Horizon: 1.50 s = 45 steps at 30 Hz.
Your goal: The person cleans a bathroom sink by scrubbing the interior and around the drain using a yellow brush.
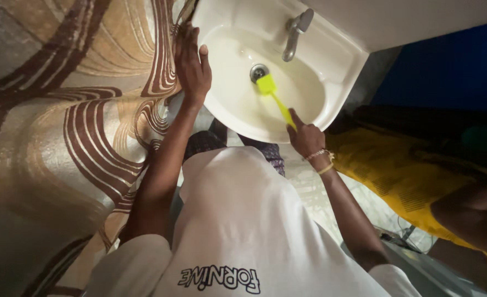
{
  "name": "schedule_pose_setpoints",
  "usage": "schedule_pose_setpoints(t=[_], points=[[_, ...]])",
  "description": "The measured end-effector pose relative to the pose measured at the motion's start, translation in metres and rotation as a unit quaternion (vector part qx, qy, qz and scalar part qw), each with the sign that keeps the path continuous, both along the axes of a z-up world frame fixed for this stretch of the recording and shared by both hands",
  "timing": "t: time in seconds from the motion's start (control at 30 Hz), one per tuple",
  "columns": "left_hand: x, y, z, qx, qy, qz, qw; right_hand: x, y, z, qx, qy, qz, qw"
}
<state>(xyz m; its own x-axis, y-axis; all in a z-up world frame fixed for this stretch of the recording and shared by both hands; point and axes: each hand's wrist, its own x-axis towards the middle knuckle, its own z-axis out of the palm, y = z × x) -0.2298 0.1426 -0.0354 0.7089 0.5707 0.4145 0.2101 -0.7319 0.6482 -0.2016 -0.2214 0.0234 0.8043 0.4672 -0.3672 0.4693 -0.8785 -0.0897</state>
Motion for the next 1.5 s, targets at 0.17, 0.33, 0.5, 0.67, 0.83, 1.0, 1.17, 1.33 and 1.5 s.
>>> schedule_pose_setpoints(t=[0.17,0.33,0.5,0.67,0.83,1.0,1.17,1.33,1.5], points=[[0.003,-0.001,-0.001,0.007,-0.011,-0.002,1.000,0.007,0.018,-0.010,0.047,0.033,0.003,0.998],[0.001,0.001,0.003,0.003,-0.005,-0.010,1.000,0.004,0.016,0.003,-0.013,0.033,-0.016,0.999],[0.003,0.001,0.000,0.021,-0.006,-0.012,1.000,-0.006,-0.003,0.010,0.010,0.050,0.019,0.999],[0.006,0.004,-0.005,0.025,0.007,-0.003,1.000,0.002,0.028,-0.006,0.018,-0.013,-0.044,0.999],[-0.001,0.002,-0.003,0.009,0.015,-0.014,1.000,0.008,-0.012,0.016,0.003,0.077,-0.022,0.997],[0.002,0.000,-0.006,0.015,0.017,-0.012,1.000,0.016,0.002,-0.045,0.288,0.038,0.022,0.957],[0.001,0.000,-0.005,0.004,0.004,-0.018,1.000,-0.014,0.041,-0.067,0.396,0.356,-0.181,0.827],[0.005,0.001,-0.002,0.005,-0.052,-0.027,0.998,-0.052,0.074,-0.008,0.478,0.212,-0.092,0.848],[0.006,-0.006,0.011,-0.048,-0.033,-0.015,0.998,-0.006,0.108,0.010,0.338,0.342,-0.215,0.850]])
